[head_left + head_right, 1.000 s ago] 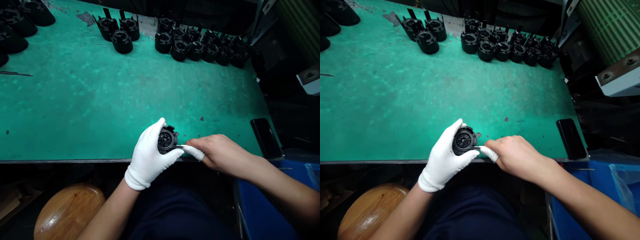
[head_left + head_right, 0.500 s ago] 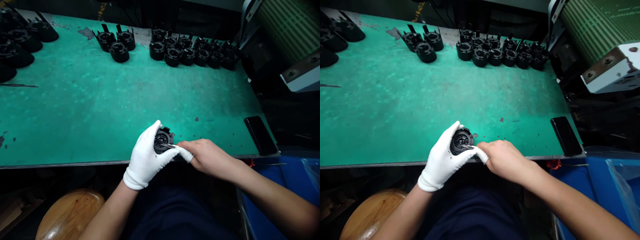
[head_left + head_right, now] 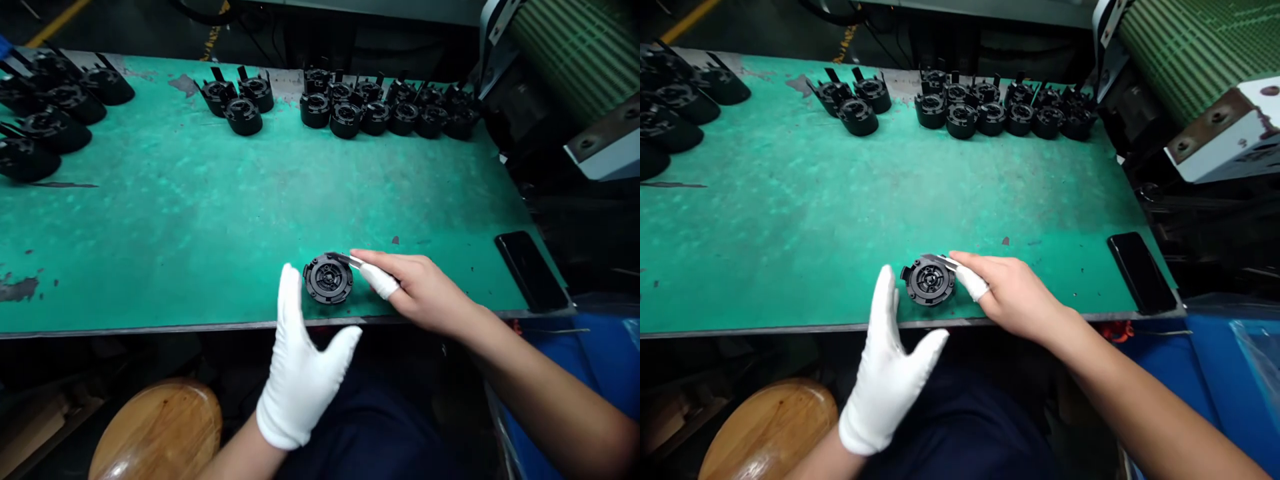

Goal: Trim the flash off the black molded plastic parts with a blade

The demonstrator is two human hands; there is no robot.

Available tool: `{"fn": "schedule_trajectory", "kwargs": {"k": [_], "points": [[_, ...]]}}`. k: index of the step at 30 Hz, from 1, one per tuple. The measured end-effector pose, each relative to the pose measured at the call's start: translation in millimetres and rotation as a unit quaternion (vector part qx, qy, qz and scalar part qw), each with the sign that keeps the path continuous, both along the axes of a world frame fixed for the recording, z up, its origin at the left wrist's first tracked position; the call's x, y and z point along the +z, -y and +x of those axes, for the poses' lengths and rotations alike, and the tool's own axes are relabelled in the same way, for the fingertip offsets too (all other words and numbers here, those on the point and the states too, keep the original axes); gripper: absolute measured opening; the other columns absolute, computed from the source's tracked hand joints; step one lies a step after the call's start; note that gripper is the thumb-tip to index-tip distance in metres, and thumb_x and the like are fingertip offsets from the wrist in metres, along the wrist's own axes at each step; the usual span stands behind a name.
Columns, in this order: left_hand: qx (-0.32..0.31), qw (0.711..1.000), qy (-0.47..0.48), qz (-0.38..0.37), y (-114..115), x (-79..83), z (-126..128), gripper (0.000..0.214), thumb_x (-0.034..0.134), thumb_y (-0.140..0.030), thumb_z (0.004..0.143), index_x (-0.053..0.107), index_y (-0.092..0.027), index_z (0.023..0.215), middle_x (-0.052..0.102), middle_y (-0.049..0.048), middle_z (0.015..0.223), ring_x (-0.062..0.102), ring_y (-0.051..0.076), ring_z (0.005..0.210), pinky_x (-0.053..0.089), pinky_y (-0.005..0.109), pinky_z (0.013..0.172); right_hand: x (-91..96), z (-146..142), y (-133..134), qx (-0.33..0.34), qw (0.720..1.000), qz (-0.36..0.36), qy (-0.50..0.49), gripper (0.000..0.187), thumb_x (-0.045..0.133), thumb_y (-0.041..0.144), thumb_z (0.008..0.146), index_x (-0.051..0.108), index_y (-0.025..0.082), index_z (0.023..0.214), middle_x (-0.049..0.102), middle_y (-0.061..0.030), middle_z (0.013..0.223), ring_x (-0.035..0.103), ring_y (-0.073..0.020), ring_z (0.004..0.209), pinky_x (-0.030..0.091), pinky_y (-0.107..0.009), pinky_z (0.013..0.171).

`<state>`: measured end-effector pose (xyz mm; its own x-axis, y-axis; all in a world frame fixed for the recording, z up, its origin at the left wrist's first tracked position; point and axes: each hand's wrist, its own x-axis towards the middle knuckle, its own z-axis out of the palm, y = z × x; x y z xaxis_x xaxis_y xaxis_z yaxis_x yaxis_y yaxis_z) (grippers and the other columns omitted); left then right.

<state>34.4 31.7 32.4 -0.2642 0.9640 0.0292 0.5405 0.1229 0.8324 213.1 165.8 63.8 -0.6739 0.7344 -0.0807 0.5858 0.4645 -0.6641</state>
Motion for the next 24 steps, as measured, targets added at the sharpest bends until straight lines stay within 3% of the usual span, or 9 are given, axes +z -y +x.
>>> {"fn": "schedule_trajectory", "kwargs": {"k": [5,8,10,13,18,21,24], "points": [[-0.056,0.998,-0.022,0.015,-43.7,-8.0,-25.8,0.101,0.079,-0.053,0.074,0.025,-0.02,0.153,0.034,0.0167,0.159,0.034,0.032,0.147,0.031,0.052,0.122,7.9,15.7,14.7,0.054,0.986,0.039,0.154,0.062,0.047,0.009,0.086,0.05,0.022,0.147,0.066,-0.0091,0.134,0.066,-0.0269,0.115,0.052,-0.042,0.097],[-0.068,0.997,-0.029,0.025,-51.4,-10.5,-28.8,0.087,0.079,-0.052,0.073,0.039,-0.021,0.144,0.051,0.0139,0.147,0.049,0.03,0.137,0.04,0.048,0.117,10.6,11.2,22.6,0.062,0.977,0.034,0.202,0.068,0.046,0.007,0.084,0.046,0.023,0.15,0.069,-0.0113,0.129,0.068,-0.0288,0.109,0.055,-0.043,0.09],[-0.064,0.996,-0.034,0.043,-50.6,-11.8,-27.7,0.081,0.08,-0.052,0.073,0.042,-0.022,0.139,0.054,0.0127,0.143,0.053,0.028,0.133,0.043,0.047,0.114,13.1,10.1,25.0,0.069,0.976,0.011,0.207,0.068,0.046,0.006,0.083,0.046,0.02,0.15,0.069,-0.0127,0.127,0.068,-0.0293,0.109,0.055,-0.044,0.091],[-0.052,0.996,-0.039,0.066,-48.5,-15.0,-24.8,0.076,0.081,-0.05,0.072,0.045,-0.022,0.132,0.053,0.0137,0.143,0.055,0.029,0.131,0.045,0.048,0.111,16.7,13.3,26.1,0.062,0.984,-0.027,0.164,0.065,0.046,0.004,0.083,0.051,0.019,0.146,0.069,-0.0113,0.129,0.066,-0.0287,0.114,0.052,-0.044,0.097],[0.013,0.995,-0.037,0.092,-37.2,-19.7,-11.3,0.057,0.082,-0.05,0.071,0.052,-0.02,0.108,0.049,0.0174,0.146,0.051,0.033,0.135,0.045,0.052,0.11,6.7,4.6,36.9,-0.058,0.991,-0.115,-0.036,0.048,0.049,0.011,0.091,0.06,0.027,0.135,0.068,-0.0022,0.13,0.065,-0.0206,0.115,0.05,-0.032,0.096],[0.019,0.997,-0.042,0.056,-12.8,-15.7,4.7,0.059,0.07,-0.039,0.086,0.044,-0.019,0.134,0.037,0.0179,0.157,0.04,0.031,0.144,0.039,0.052,0.116,-11.4,-14.2,41.8,-0.117,0.971,-0.161,-0.131,0.038,0.046,0.023,0.099,0.059,0.023,0.135,0.074,-0.0032,0.11,0.069,-0.0184,0.097,0.053,-0.028,0.084],[-0.026,0.997,-0.078,0.005,15.1,-7.3,19.2,0.087,0.064,-0.033,0.089,0.011,-0.019,0.157,0.022,0.0179,0.164,0.026,0.032,0.151,0.032,0.053,0.121,-20.6,-23.7,30.2,-0.158,0.972,-0.111,-0.131,0.036,0.046,0.027,0.1,0.061,0.021,0.132,0.075,-0.0031,0.102,0.069,-0.0186,0.088,0.053,-0.028,0.077]]}}
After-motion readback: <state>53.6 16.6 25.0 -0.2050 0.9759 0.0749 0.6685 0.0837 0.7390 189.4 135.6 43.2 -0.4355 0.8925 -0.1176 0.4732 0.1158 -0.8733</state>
